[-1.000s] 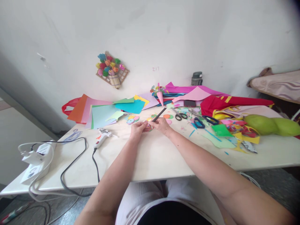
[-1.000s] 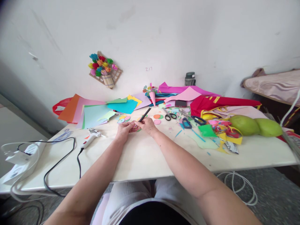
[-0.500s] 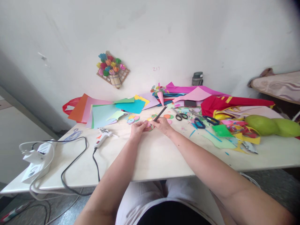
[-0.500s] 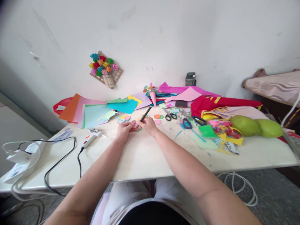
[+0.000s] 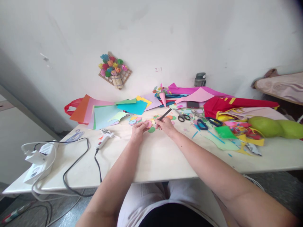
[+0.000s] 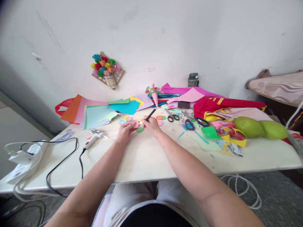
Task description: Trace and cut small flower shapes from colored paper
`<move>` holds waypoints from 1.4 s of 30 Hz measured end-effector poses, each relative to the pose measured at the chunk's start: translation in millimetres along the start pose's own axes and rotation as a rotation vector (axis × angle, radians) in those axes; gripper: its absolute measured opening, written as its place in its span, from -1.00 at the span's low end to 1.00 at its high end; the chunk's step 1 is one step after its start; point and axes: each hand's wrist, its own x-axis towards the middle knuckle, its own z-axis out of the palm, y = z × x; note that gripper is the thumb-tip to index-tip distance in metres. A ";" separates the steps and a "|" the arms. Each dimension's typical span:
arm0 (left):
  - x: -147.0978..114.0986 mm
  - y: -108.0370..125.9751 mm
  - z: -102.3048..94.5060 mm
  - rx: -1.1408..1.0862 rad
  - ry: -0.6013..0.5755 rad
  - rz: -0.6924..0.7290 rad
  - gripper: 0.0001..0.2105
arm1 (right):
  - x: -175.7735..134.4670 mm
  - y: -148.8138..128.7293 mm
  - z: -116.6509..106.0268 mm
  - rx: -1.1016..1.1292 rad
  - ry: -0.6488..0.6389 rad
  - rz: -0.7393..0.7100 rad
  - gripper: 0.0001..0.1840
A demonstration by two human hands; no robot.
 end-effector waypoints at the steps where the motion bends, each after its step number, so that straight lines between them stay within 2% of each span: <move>1: 0.4 -0.2 -0.3 0.005 0.013 0.001 -0.78 | -0.2 -0.1 0.2 0.006 0.004 0.013 -0.81; 4: 0.8 -0.2 -1.0 0.016 0.017 -0.005 -0.79 | -2.9 -2.6 1.4 -0.027 -0.048 0.034 -0.75; 7: 0.0 0.3 -1.2 0.016 -0.040 -0.007 -0.81 | -6.3 -6.1 3.6 -0.065 -0.152 0.043 -0.68; 11: -1.0 0.5 -0.9 -0.007 -0.085 -0.018 -0.82 | -8.7 -9.3 6.3 -0.026 -0.208 0.018 -0.72; 16: -0.6 0.2 -0.9 0.020 -0.059 -0.046 -0.81 | -7.8 -9.3 5.2 -0.074 -0.195 -0.009 -0.76; 22: -1.4 1.3 -1.2 0.056 -0.099 -0.035 -0.80 | -1.4 -3.4 2.4 -0.272 -0.146 -0.108 -0.75; 26: -2.4 1.9 -0.6 0.070 -0.103 -0.036 -0.82 | 0.5 -0.1 1.0 -0.327 -0.126 -0.145 -0.74; 29: -2.9 3.2 0.3 0.085 -0.093 -0.031 -0.83 | 1.2 2.9 0.6 -0.321 -0.098 -0.142 -0.78; 33: -1.3 2.9 -0.4 0.069 -0.028 -0.009 -0.82 | 4.0 7.9 0.5 -0.215 0.015 -0.090 -0.91; 37: 2.6 -0.6 -2.7 0.028 0.064 0.001 -0.80 | 3.3 3.9 -0.6 -0.098 0.092 -0.099 -0.81; 42: 5.0 -2.7 -3.8 0.018 0.089 -0.044 -0.75 | -4.3 -11.6 -0.8 -0.116 0.050 -0.191 -0.69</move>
